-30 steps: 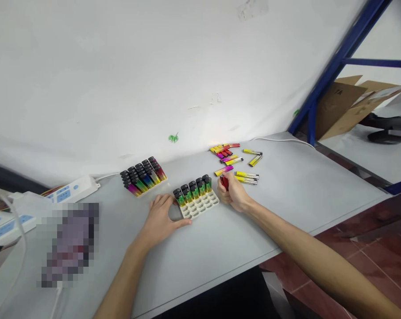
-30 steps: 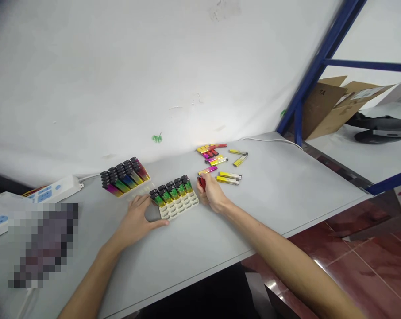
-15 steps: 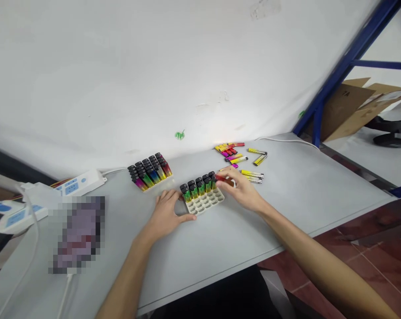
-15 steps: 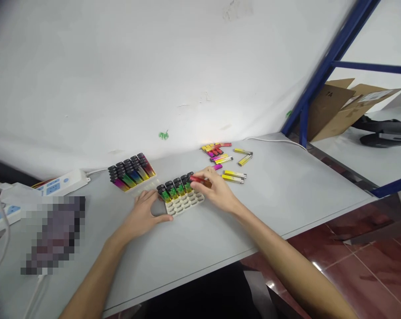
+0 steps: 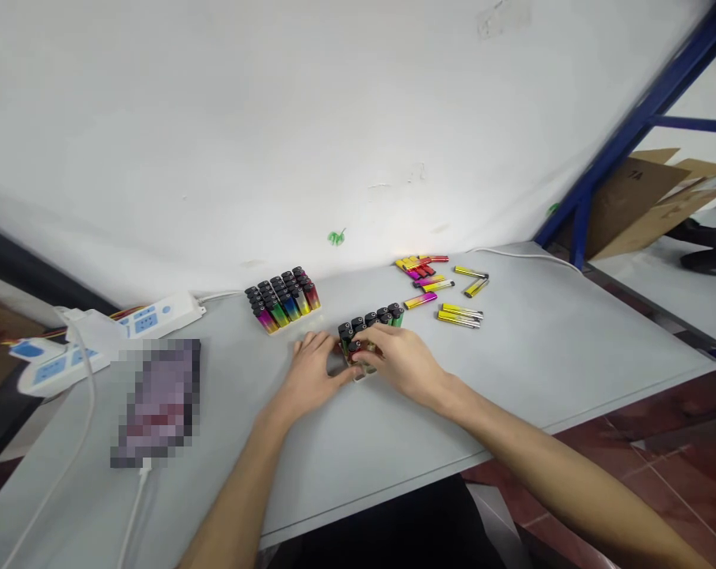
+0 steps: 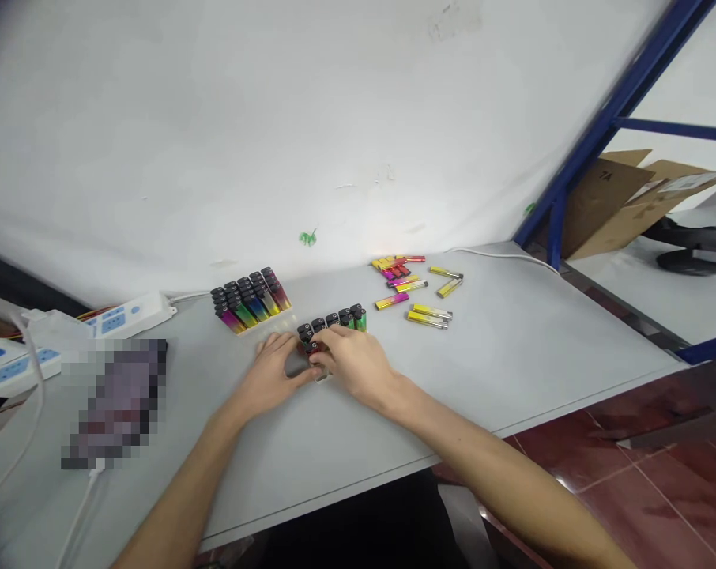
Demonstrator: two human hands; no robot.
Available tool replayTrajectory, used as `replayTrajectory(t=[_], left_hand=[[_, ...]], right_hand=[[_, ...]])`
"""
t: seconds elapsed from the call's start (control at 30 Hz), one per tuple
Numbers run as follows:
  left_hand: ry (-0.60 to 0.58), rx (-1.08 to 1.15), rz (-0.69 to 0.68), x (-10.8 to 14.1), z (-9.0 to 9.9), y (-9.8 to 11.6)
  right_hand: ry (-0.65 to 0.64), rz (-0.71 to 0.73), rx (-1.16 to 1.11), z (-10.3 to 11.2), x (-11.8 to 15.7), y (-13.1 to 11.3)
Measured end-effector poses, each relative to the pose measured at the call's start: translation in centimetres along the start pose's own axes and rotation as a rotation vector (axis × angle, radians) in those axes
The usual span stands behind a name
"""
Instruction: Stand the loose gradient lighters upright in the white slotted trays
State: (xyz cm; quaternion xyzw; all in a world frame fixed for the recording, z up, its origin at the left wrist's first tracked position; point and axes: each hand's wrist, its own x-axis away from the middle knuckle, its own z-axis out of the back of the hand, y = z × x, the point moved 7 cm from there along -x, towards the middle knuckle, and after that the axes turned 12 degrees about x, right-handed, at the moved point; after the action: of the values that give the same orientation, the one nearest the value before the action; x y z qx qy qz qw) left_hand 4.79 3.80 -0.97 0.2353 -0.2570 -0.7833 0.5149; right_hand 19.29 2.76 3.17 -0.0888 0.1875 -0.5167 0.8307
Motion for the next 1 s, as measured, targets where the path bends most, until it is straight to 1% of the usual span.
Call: replayTrajectory(t=[0.1, 0.2, 0.27, 0.33, 0.37, 0.43, 0.47, 0.53, 0.6, 0.63, 0.7, 0.73, 0.8, 0.9, 1.0], left_hand=[[0.023, 0.005, -0.017, 0.1, 0.1, 0.1], [0.046, -0.014, -0.031, 0.0, -0.1, 0.1], [0.057, -0.025, -0.030, -0.1, -0.2, -0.1], [0.062, -0.032, -0.027, -0.2, -0.2, -0.1], [0.062, -0.034, -0.025, -0.2, -0.3, -0.2], [0.060, -0.040, -0.021, -0.2, -0.3, -0.1], [0.061, -0.044, -0.019, -0.2, -0.2, -0.1], [0.062, -0.050, -0.022, -0.2, -0.2, -0.2], [0.067, -0.054, -0.022, -0.2, -0.2, -0.3], [0.069, -0.052, -0.021, -0.2, -0.2, -0.4], [0.078, -0.045, -0.023, -0.3, -0.2, -0.7], [0.082, -0.042, -0.028, -0.3, -0.2, -0.8], [0.086, -0.040, -0.040, -0.3, -0.2, -0.9], [0.080, -0.034, -0.036, -0.3, -0.1, -0.8], [0.076, -0.023, -0.027, -0.3, 0.0, -0.7]], right_hand=[[-0.015, -0.006, 0.186, -0.4, 0.1, -0.4], [-0.089, -0.020, 0.324, -0.5, 0.2, -0.8], [-0.113, -0.054, 0.347, 0.1, 0.2, -0.6], [-0.057, -0.140, 0.339, 1.8, 0.1, 0.6], [-0.004, -0.194, 0.337, 2.8, -0.1, 1.6], [0.115, -0.293, 0.355, 5.1, -1.0, 4.5], [0.158, -0.323, 0.355, 6.0, -1.7, 6.4], [0.187, -0.362, 0.359, 7.1, -3.6, 10.7], [0.143, -0.367, 0.381, 7.2, -5.8, 15.1], [0.109, -0.345, 0.404, 6.9, -6.9, 17.0], [0.004, -0.266, 0.496, 5.8, -8.8, 19.9], [-0.018, -0.240, 0.503, 5.3, -9.5, 20.9], [-0.050, -0.195, 0.515, 4.5, -10.4, 22.2], [-0.058, -0.161, 0.508, 3.9, -10.9, 22.8], [-0.038, -0.138, 0.490, 4.5, -10.7, 23.0]])
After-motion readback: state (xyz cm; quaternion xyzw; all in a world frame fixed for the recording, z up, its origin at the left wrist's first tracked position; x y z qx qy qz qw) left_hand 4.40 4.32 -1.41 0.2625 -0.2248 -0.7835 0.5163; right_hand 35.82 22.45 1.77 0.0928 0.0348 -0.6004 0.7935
